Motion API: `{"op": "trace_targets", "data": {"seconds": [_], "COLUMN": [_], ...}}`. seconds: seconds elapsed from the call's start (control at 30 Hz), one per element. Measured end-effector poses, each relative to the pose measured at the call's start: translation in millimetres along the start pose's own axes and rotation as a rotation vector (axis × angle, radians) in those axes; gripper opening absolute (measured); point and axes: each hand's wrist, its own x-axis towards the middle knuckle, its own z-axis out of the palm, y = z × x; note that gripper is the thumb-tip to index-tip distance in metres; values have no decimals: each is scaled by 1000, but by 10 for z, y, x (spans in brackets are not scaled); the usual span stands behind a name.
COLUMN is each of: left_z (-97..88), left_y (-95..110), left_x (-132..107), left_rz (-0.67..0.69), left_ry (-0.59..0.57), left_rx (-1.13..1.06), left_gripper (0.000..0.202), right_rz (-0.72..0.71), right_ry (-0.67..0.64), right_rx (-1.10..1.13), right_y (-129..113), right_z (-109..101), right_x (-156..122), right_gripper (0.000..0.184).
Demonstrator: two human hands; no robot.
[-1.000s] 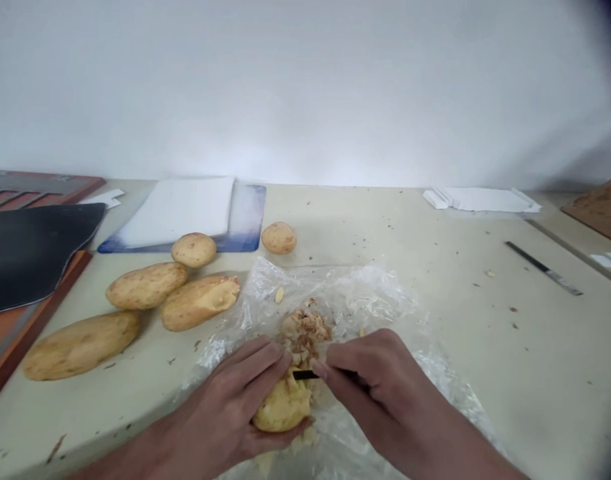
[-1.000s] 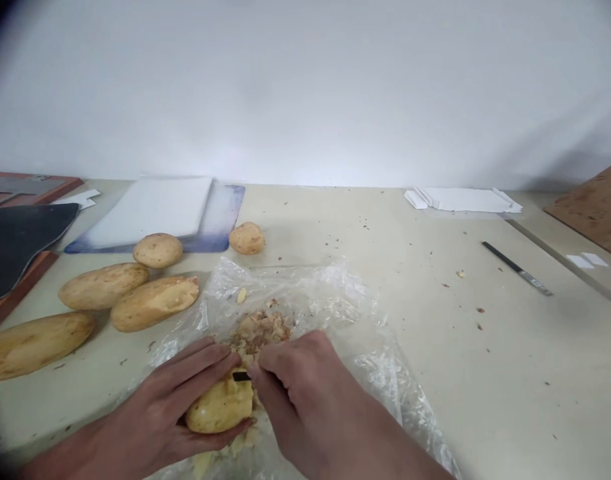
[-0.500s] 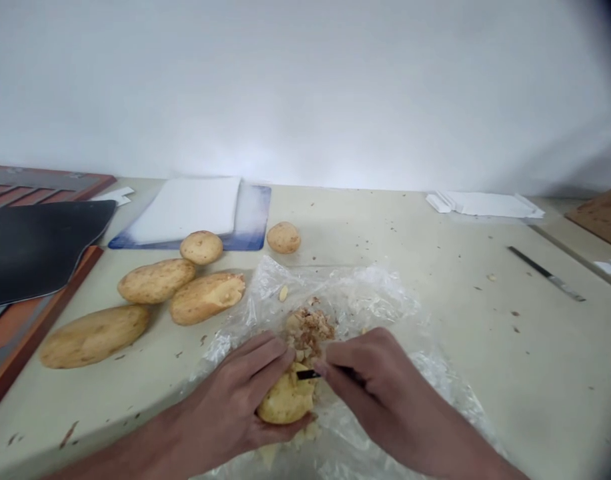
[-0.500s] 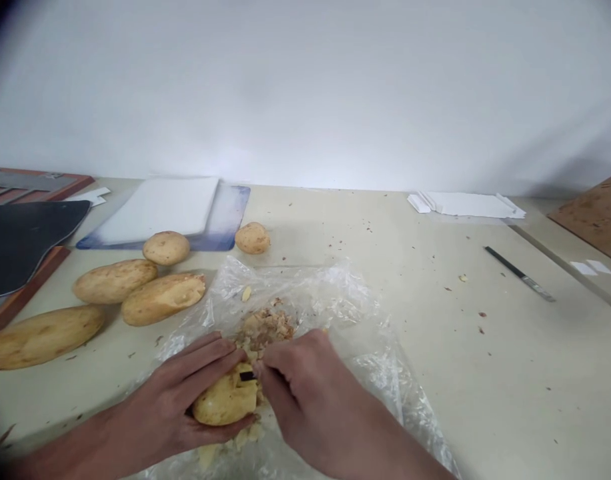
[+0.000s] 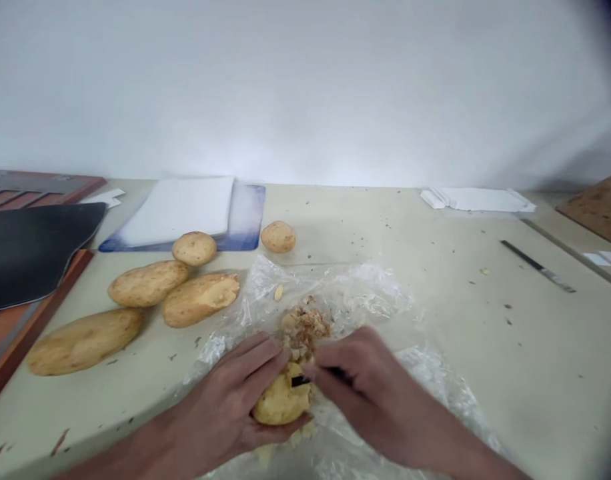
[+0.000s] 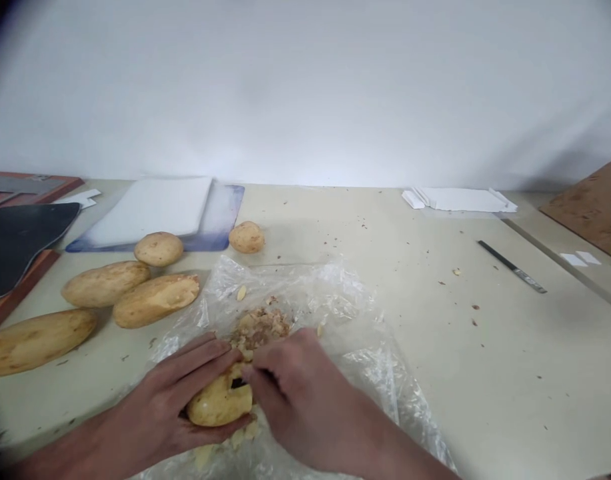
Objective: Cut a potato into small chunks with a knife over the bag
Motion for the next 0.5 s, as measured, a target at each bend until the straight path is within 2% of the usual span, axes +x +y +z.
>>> {"op": "trace_targets", "data": {"seconds": [0.2,0.3,0.4,0.5], "left_z": [-6,6,-2,-37], "left_y": [14,-4,-5,13], "left_x": [-21,-35,-25,2], "left_rz": [1,6,7,28], "left_ry": [13,2,0,-12], "left_rx": [27,39,65,88], "left_gripper": [36,39,43,39], "right_rz": [19,13,47,62], "right_ry": [-3,-49,-22,-41], "right_rx": [-4,3,-13,-3], "right_y": [-1,16,38,51], "right_z": [-51,-64,-56,-35], "right_x": [-11,-22,-42,-45], "right_gripper": [35,33,36,34]}}
